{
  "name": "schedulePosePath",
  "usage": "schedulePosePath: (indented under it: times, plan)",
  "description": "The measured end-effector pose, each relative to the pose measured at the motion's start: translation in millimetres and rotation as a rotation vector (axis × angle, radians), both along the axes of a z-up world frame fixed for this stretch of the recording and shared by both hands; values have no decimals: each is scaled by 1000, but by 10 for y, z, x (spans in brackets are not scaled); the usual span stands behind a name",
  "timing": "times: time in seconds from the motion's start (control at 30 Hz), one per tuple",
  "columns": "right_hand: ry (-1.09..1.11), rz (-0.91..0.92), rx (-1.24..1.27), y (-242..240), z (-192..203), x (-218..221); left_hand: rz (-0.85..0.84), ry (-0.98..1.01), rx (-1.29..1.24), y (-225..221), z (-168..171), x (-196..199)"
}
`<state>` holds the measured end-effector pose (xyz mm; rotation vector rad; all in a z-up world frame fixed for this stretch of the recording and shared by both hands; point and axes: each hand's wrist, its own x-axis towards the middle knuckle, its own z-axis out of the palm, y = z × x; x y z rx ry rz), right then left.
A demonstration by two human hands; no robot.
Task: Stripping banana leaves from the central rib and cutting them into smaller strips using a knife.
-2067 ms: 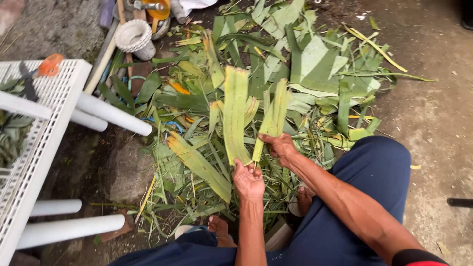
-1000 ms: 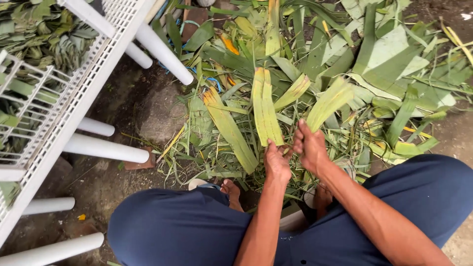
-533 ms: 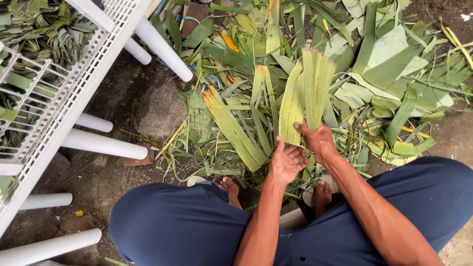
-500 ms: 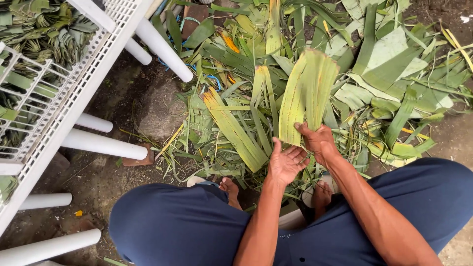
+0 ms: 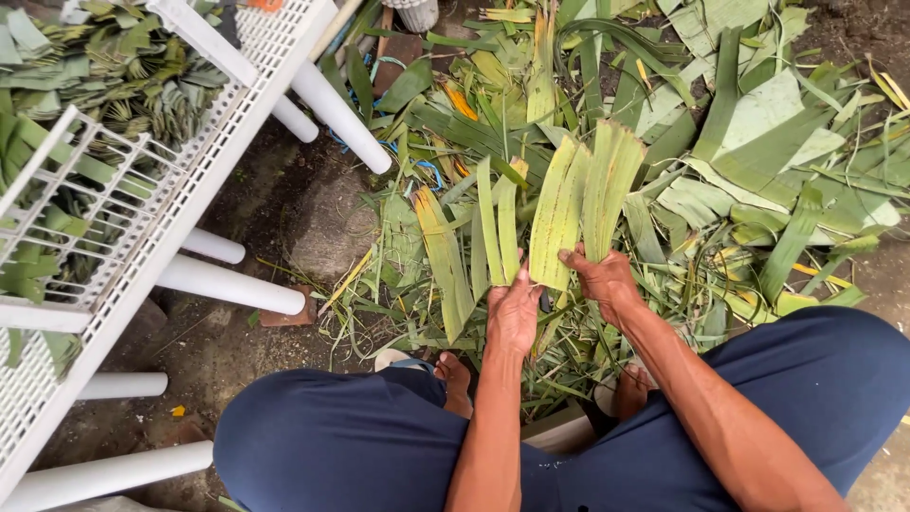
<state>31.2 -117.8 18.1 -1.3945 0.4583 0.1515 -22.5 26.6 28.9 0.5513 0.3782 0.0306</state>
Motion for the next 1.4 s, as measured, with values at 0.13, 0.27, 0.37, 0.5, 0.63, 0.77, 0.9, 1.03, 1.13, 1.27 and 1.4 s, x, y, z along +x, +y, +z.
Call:
schedulePosePath:
  times: [0.13, 0.27, 0.37, 0.5, 0.63, 0.77, 0.9, 1.03, 1.13, 1.27, 1.4]
  plan:
    - [-1, 131, -20, 46, -100, 26, 98, 32, 30, 34, -1084, 73]
    - [-23, 120, 22, 134, 64, -65, 130, 98, 1, 62, -912, 26]
    - [-16, 113, 38, 124, 121, -80, 181, 87, -36, 15, -733, -5]
    - [-25, 103, 37, 100, 197, -93, 177, 83, -40, -18, -597, -40]
    - [-46, 91, 49, 103, 243, -99, 154, 91, -75, -17, -621, -21]
    - [-68, 103, 21, 88, 203, -77, 144, 111, -156, -6, -229, -22]
    - [-51, 99, 20, 97, 203, -62, 70, 88, -206, 12, 392, -85]
    - [-49, 110, -6, 89, 122, -28, 58, 105, -107, 61, 104, -62]
    - [-39, 114, -19, 88, 160, -25, 88, 134, -138, 61, 42, -39]
    - [-34, 57, 0, 129, 248, -70, 103, 109, -102, 36, 174, -53]
    - [-21, 31, -11, 103, 102, -43, 108, 111, -70, 10, 216, -53]
